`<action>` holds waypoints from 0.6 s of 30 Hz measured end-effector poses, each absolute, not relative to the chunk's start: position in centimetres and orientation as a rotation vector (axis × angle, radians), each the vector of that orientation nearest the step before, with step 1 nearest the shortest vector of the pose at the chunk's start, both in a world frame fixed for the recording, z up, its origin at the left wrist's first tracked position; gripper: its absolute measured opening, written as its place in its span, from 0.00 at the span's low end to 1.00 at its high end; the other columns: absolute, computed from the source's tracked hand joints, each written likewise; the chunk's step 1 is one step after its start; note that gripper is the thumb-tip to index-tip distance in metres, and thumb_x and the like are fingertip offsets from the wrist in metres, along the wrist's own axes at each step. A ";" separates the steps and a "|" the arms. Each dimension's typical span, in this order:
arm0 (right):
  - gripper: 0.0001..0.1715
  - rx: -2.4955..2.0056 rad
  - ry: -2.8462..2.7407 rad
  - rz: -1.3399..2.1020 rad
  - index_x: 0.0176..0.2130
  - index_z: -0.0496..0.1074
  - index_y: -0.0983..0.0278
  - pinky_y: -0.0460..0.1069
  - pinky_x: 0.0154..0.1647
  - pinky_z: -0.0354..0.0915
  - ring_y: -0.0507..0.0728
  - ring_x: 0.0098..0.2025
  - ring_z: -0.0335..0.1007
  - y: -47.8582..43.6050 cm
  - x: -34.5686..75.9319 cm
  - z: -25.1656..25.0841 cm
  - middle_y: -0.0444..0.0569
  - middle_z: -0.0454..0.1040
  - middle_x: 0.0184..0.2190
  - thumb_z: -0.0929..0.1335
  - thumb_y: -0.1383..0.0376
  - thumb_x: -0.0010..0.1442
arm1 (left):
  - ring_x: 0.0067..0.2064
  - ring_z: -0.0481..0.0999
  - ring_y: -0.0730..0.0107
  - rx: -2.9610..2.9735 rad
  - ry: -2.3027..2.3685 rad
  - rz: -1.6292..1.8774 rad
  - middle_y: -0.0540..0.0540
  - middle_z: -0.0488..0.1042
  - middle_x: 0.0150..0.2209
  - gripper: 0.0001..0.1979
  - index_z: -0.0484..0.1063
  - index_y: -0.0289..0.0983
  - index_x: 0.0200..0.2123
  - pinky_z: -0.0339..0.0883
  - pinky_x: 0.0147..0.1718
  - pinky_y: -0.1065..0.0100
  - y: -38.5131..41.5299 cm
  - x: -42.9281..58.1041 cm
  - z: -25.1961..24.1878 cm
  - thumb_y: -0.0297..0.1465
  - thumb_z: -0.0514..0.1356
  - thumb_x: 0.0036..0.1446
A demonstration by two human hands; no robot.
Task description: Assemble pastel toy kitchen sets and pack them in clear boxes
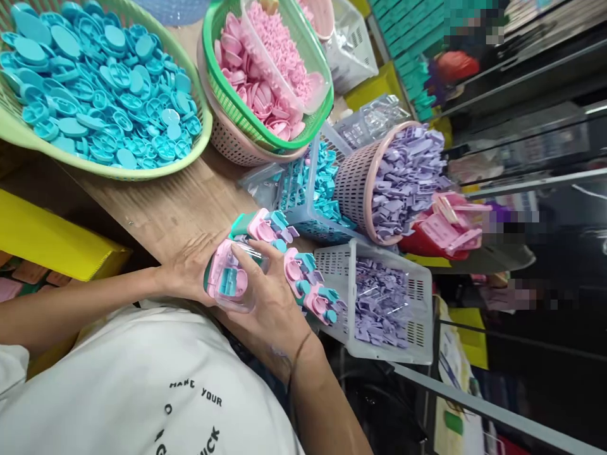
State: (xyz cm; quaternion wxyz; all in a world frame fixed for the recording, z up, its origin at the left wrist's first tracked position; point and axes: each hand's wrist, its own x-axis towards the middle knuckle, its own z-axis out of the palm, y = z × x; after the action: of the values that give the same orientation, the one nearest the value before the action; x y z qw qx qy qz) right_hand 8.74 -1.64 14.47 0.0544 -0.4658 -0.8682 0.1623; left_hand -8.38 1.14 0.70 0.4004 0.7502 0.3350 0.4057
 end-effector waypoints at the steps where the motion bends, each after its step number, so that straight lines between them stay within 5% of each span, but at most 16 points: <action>1: 0.53 -1.408 -2.627 0.508 0.70 0.46 0.50 0.66 0.61 0.68 0.71 0.67 0.53 -1.6 8.9 14.3 0.57 0.48 0.62 0.75 0.60 0.57 | 0.61 0.67 0.41 1.893 0.855 1.000 0.31 0.64 0.62 0.61 0.44 0.36 0.69 0.62 0.58 0.44 1.1 -8.4 0.7 0.49 0.71 0.39; 18: 0.53 -1.370 -2.661 0.623 0.68 0.52 0.49 0.67 0.65 0.64 0.71 0.67 0.54 -0.6 9.5 14.2 0.55 0.51 0.62 0.77 0.54 0.53 | 0.58 0.69 0.41 1.893 0.818 0.970 0.33 0.68 0.59 0.57 0.51 0.35 0.65 0.62 0.56 0.47 1.2 -8.6 1.1 0.50 0.71 0.36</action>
State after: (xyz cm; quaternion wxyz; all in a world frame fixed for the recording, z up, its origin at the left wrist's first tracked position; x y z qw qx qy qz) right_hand 9.51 -0.56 14.16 0.0420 -0.4478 -0.8696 0.2037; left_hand -8.56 1.19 1.12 0.4180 0.7546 0.3261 0.3868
